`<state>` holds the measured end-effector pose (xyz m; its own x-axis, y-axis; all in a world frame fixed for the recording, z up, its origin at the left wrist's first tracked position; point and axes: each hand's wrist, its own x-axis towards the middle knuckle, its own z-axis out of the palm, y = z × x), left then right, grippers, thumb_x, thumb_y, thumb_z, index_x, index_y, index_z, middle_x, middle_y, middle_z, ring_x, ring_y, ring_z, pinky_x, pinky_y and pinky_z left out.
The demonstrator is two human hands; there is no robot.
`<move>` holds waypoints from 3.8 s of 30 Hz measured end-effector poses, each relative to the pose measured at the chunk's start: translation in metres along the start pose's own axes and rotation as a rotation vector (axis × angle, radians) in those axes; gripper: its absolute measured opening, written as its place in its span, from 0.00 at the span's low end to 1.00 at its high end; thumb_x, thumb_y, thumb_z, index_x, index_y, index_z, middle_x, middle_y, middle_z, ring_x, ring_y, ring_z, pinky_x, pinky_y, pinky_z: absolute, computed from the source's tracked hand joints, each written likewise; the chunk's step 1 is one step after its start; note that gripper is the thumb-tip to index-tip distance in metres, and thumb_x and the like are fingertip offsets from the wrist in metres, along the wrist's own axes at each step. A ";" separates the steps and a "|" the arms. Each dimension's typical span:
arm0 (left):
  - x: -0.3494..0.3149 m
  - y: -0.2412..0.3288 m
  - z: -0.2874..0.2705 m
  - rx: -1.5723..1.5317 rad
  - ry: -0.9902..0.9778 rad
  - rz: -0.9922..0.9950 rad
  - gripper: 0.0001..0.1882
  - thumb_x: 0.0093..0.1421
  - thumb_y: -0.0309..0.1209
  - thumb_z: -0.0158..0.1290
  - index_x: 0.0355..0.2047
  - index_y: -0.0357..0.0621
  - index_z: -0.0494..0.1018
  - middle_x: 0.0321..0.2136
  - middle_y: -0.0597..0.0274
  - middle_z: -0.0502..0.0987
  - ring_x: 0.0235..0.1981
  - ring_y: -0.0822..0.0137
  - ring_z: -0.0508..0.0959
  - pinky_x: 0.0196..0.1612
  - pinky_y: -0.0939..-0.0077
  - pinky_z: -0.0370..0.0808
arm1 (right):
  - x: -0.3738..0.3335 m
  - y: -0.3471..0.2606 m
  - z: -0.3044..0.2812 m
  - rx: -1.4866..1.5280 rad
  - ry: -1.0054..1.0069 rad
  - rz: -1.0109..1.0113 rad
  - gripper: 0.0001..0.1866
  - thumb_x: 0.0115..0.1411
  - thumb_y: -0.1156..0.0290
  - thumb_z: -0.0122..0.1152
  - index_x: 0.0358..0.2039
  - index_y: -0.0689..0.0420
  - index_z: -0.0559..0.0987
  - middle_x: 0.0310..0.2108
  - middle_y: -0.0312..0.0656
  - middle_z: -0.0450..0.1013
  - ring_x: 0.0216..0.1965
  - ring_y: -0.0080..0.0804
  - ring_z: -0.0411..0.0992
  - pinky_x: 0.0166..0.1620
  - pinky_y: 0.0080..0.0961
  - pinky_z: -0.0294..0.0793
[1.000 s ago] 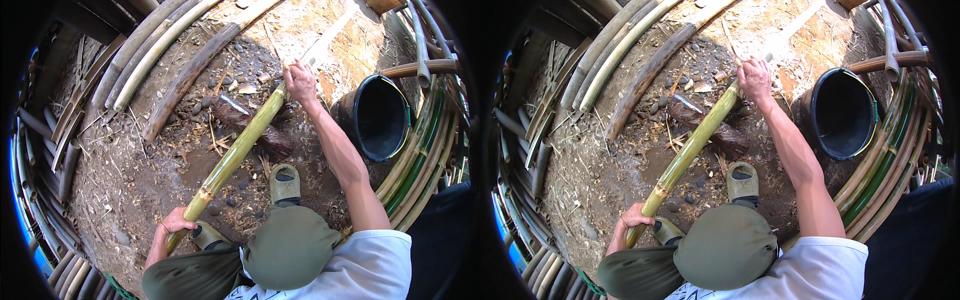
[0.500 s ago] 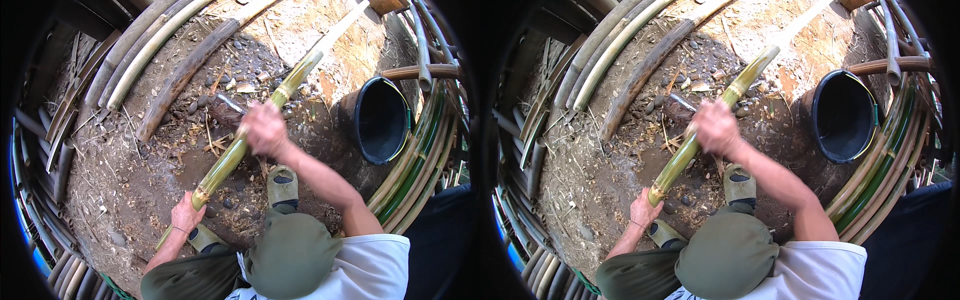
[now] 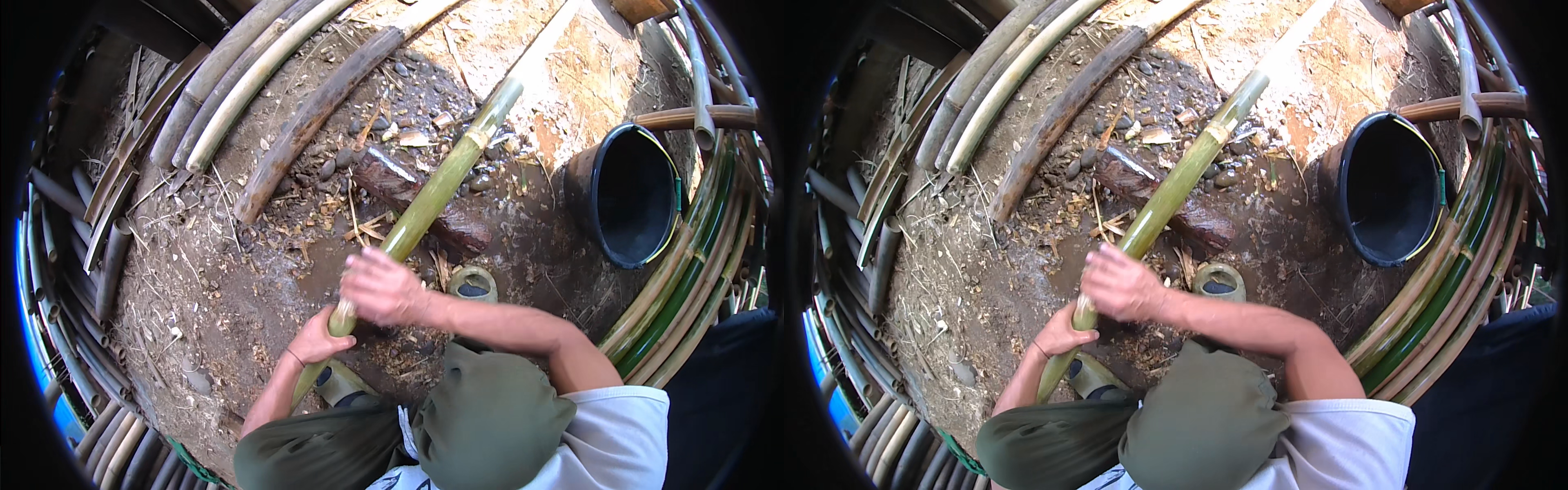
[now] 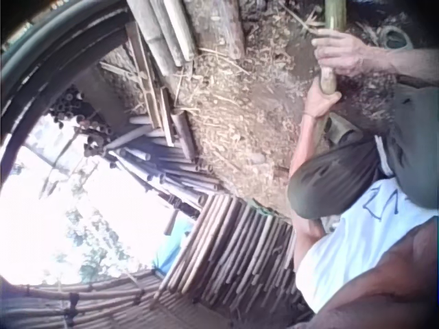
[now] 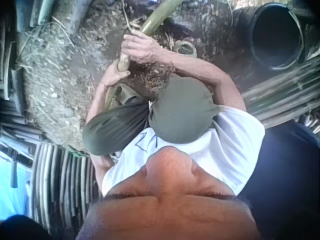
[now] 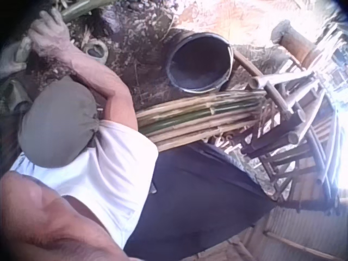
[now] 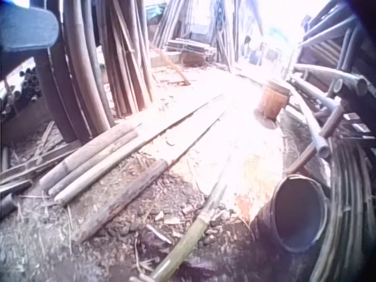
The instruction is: The person wipes bamboo poles with a cloth, handling the poles one by one.
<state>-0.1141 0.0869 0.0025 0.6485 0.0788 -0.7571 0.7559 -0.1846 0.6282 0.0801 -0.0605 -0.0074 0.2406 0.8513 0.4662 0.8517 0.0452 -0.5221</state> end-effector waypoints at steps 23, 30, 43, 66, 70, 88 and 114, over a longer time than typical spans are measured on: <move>-0.007 0.036 0.043 0.467 0.376 0.075 0.35 0.50 0.37 0.62 0.57 0.45 0.61 0.35 0.40 0.80 0.38 0.37 0.80 0.42 0.47 0.78 | 0.022 0.186 -0.095 -0.524 0.118 0.170 0.09 0.62 0.68 0.54 0.29 0.55 0.80 0.36 0.45 0.79 0.43 0.42 0.79 0.61 0.53 0.68; 0.009 -0.009 0.029 -0.058 0.097 0.213 0.23 0.48 0.34 0.63 0.43 0.41 0.72 0.32 0.48 0.80 0.33 0.55 0.81 0.40 0.61 0.78 | 0.038 0.170 -0.071 -0.442 0.126 0.335 0.10 0.62 0.66 0.57 0.28 0.58 0.80 0.31 0.46 0.75 0.33 0.37 0.73 0.45 0.38 0.73; 0.010 -0.022 0.028 -0.072 0.075 0.231 0.36 0.47 0.40 0.71 0.53 0.39 0.71 0.37 0.58 0.81 0.39 0.62 0.80 0.46 0.65 0.76 | 0.009 0.093 -0.235 1.481 0.614 1.149 0.25 0.67 0.48 0.51 0.52 0.56 0.77 0.44 0.46 0.79 0.43 0.39 0.78 0.44 0.44 0.82; 0.005 0.029 0.024 0.078 0.089 0.112 0.47 0.49 0.51 0.68 0.61 0.39 0.60 0.45 0.44 0.79 0.48 0.46 0.80 0.52 0.57 0.75 | -0.148 0.253 -0.318 1.105 0.559 1.343 0.13 0.64 0.65 0.53 0.44 0.59 0.77 0.40 0.43 0.78 0.37 0.32 0.78 0.44 0.30 0.81; 0.023 0.020 0.028 0.085 0.159 0.311 0.44 0.49 0.50 0.69 0.59 0.41 0.64 0.45 0.43 0.79 0.48 0.47 0.80 0.52 0.58 0.75 | -0.057 0.136 -0.334 0.941 0.596 0.992 0.28 0.61 0.70 0.58 0.61 0.60 0.66 0.50 0.46 0.74 0.48 0.35 0.77 0.53 0.33 0.79; 0.015 0.051 0.028 0.154 0.065 0.034 0.37 0.53 0.48 0.64 0.57 0.45 0.63 0.38 0.39 0.80 0.43 0.38 0.80 0.46 0.51 0.75 | 0.014 0.126 -0.068 -0.463 0.206 0.577 0.08 0.62 0.64 0.62 0.38 0.53 0.79 0.40 0.43 0.70 0.40 0.39 0.68 0.39 0.38 0.74; 0.001 0.052 0.055 0.377 0.332 0.094 0.39 0.50 0.44 0.65 0.57 0.40 0.60 0.41 0.40 0.78 0.39 0.36 0.80 0.43 0.47 0.77 | 0.046 0.216 -0.112 -0.379 0.435 0.897 0.11 0.65 0.62 0.60 0.36 0.57 0.77 0.40 0.47 0.67 0.39 0.43 0.68 0.38 0.42 0.74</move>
<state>-0.0794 0.0230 0.0248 0.7518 0.3412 -0.5642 0.6478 -0.5414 0.5359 0.3272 -0.0696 -0.0190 0.9335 0.2296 0.2755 0.3519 -0.7349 -0.5797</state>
